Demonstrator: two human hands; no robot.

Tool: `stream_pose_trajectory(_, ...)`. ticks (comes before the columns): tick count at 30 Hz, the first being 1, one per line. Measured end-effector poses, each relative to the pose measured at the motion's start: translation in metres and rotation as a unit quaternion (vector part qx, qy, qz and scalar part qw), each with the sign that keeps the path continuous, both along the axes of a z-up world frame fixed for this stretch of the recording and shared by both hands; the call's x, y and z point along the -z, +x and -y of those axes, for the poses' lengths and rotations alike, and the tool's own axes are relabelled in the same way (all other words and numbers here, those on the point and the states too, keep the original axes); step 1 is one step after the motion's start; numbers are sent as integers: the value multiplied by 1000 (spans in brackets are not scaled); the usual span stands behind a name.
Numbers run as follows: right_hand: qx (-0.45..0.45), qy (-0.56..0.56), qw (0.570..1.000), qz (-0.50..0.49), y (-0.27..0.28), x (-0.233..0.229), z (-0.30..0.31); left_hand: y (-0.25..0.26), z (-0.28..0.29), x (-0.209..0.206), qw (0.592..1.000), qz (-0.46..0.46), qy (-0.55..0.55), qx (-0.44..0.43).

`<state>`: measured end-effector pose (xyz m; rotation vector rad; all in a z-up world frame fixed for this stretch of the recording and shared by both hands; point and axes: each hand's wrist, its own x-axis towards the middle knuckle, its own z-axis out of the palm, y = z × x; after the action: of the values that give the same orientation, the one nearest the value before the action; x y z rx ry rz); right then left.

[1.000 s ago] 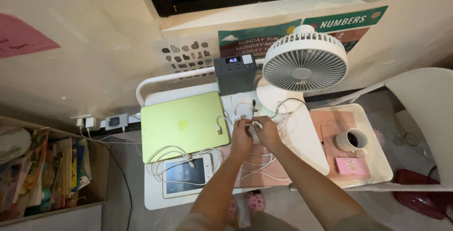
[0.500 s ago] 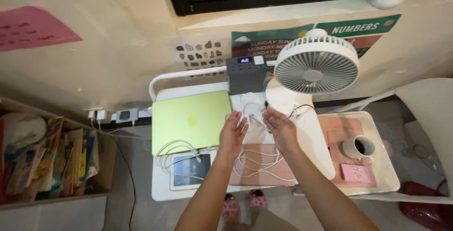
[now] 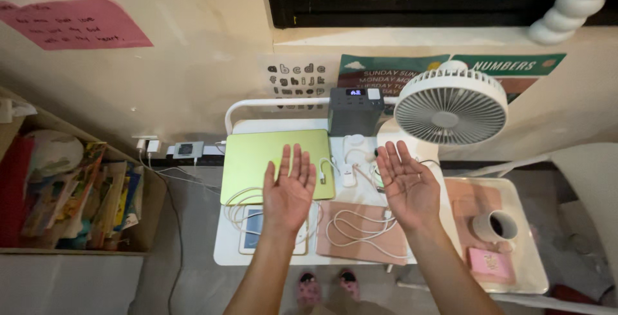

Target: The person organizes a small white table by unplugging a tablet and a smartwatch, then neatly coils their charging cables and places them on the table. The person also unplugs a power strip and a wall charger, coils their cables, and places them on the table.

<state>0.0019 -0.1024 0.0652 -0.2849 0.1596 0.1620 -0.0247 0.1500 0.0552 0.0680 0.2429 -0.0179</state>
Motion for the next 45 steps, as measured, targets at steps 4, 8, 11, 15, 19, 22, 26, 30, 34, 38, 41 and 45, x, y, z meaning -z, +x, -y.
stream_pose_trajectory(4, -8, 44, 999, 9, -4, -21, -8, -9, -2, -21, 1000, 22, -15, 3)
stream_pose_trajectory(8, -11, 64, 998, 9, -8, -34, -14, -13, 3, -34, 999, 50, -15, 13)
stream_pose_trajectory(11, -15, 74, 997, 17, -10, -40, -16, -14, 5, -40, 1000, 25, -6, 15)
stream_pose_trajectory(15, -21, 92, 995, 10, -20, -45, -23, -21, 1, -45, 999, 43, -6, 14)
stream_pose_trajectory(19, -39, 99, 994, 18, -30, -62, -23, -25, -1, -51, 999, 52, -6, 10)
stream_pose_trajectory(22, -36, 100, 994, 36, -37, -84, -19, -29, -3, -61, 998, 62, -5, 8)
stream_pose_trajectory(26, -23, 59, 995, 79, -47, -121, -8, -36, 2, -83, 998, 61, -11, 13)
stream_pose_trajectory(30, 11, -103, 988, 116, -69, -152, 2, -50, 4, -116, 994, 55, 90, 11)
stream_pose_trajectory(34, 50, -263, 948, 172, -91, -165, 15, -78, -6, -150, 935, 79, 337, -80)
stream_pose_trajectory(38, 84, -342, 913, 208, -97, -166, 21, -125, -18, -191, 790, 221, 502, -274)
stream_pose_trajectory(41, 102, -376, 895, 219, -102, -163, 20, -157, -23, -206, 562, 248, 684, -394)
stream_pose_trajectory(45, 124, -407, 877, 225, -112, -164, 29, -165, -21, -206, 389, 254, 779, -420)
